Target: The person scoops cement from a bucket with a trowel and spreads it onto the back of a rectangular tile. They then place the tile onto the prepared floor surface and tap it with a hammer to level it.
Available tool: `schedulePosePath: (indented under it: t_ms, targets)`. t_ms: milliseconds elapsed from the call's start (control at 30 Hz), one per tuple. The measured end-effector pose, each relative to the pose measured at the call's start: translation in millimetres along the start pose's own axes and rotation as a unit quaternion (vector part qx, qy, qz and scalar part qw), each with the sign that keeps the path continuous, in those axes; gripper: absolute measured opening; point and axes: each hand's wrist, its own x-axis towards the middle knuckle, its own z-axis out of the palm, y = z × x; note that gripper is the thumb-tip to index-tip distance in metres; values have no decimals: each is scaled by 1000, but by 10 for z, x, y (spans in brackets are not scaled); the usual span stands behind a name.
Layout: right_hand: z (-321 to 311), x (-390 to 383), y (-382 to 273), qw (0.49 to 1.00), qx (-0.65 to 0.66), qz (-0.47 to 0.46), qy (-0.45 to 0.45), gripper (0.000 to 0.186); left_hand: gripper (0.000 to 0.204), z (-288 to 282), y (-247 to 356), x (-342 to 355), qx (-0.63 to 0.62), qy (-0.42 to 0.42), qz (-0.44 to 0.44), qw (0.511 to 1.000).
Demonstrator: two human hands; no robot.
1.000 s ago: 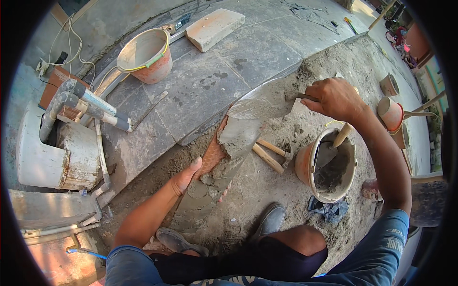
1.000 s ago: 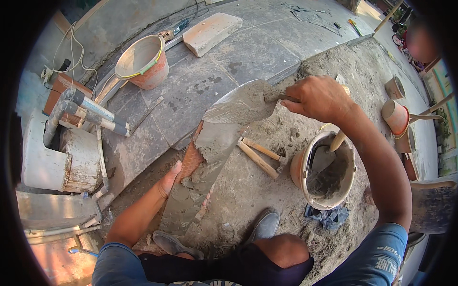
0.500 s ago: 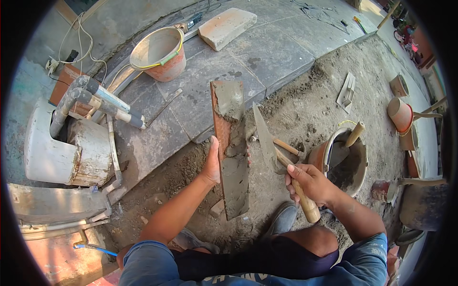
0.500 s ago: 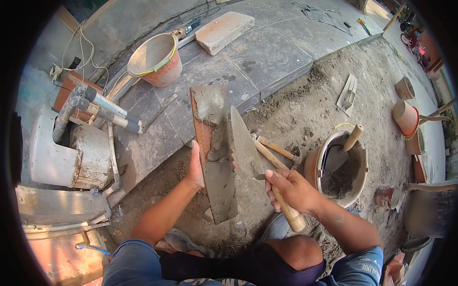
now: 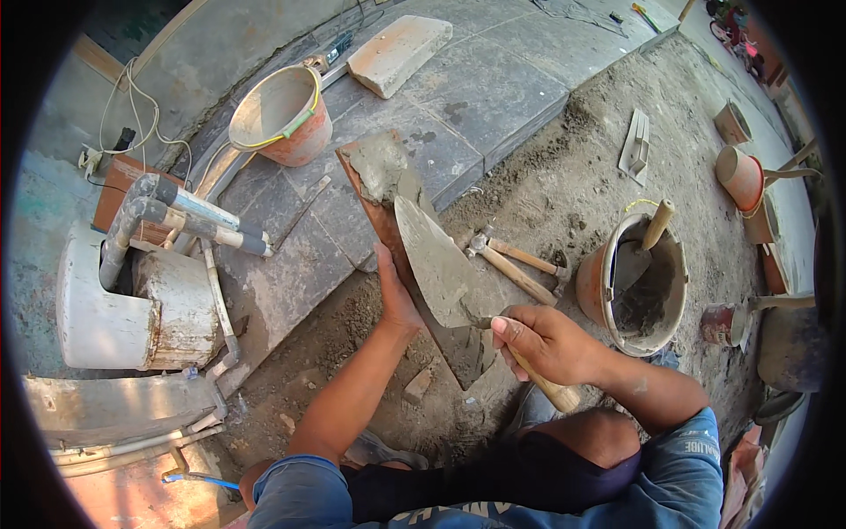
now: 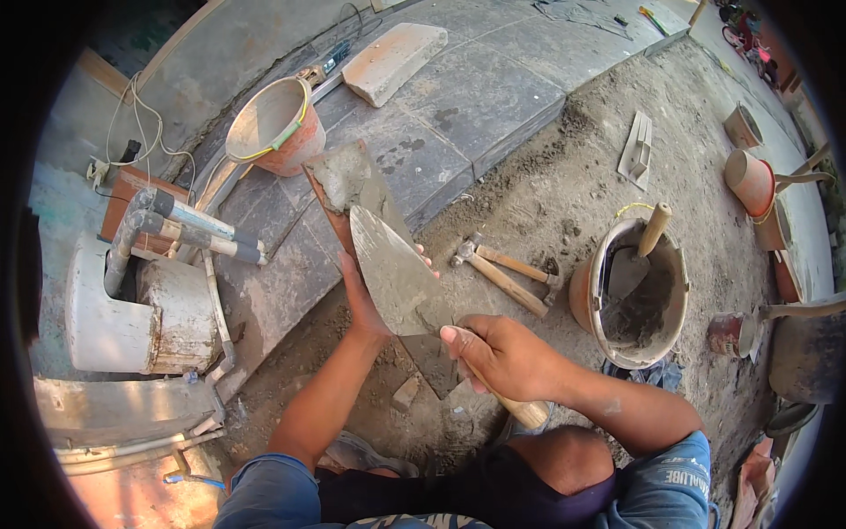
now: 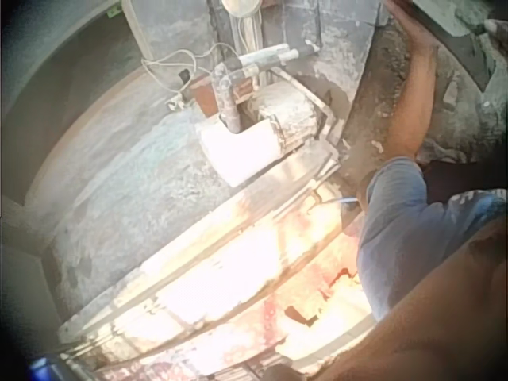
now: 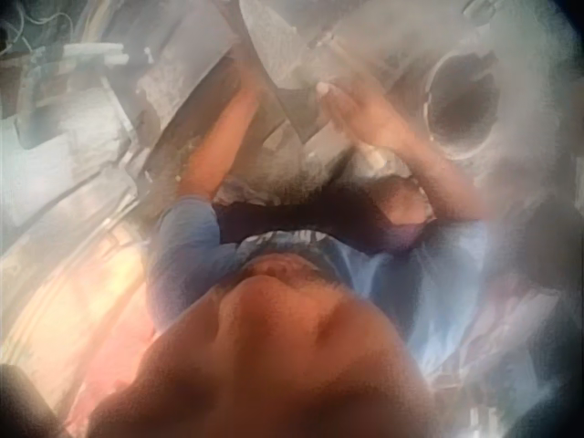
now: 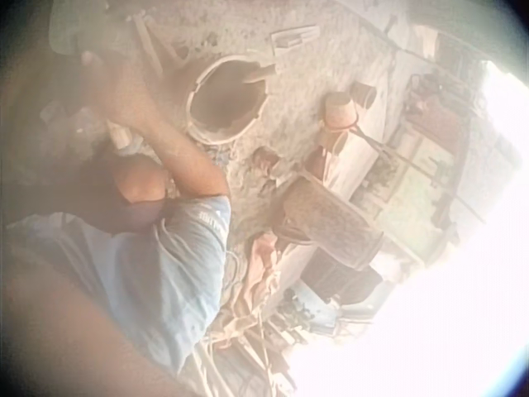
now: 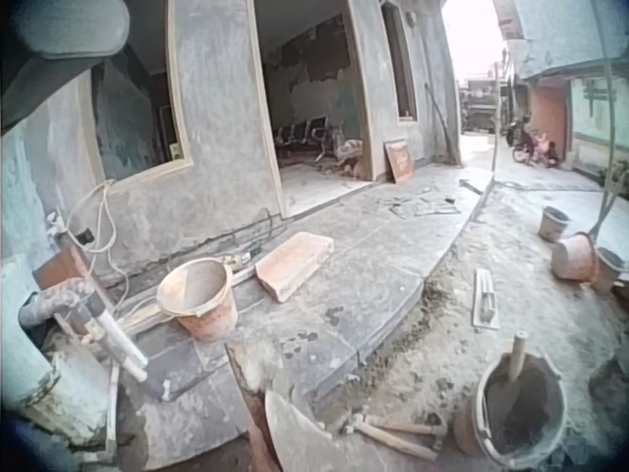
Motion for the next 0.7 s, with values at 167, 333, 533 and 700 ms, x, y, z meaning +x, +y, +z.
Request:
schedulePosePath:
  t_ms: [167, 333, 533, 700]
  targets:
    - [-767, -703, -30, 992, -78, -20, 98, 34, 95, -221, -19, 209, -80, -146, -69, 984]
    - [-1521, -1541, 262, 853, -424, 163, 257, 29, 89, -303, -222, 181, -44, -88, -88, 991]
    - [-1888, -1503, 1202, 708, -584, 357, 172, 16, 89, 160, -924, 387, -30, -160, -188, 969]
    - [-2043, -865, 2014, 709, -613, 292, 193, 20, 93, 676, -1549, 550, -47, -183, -276, 943]
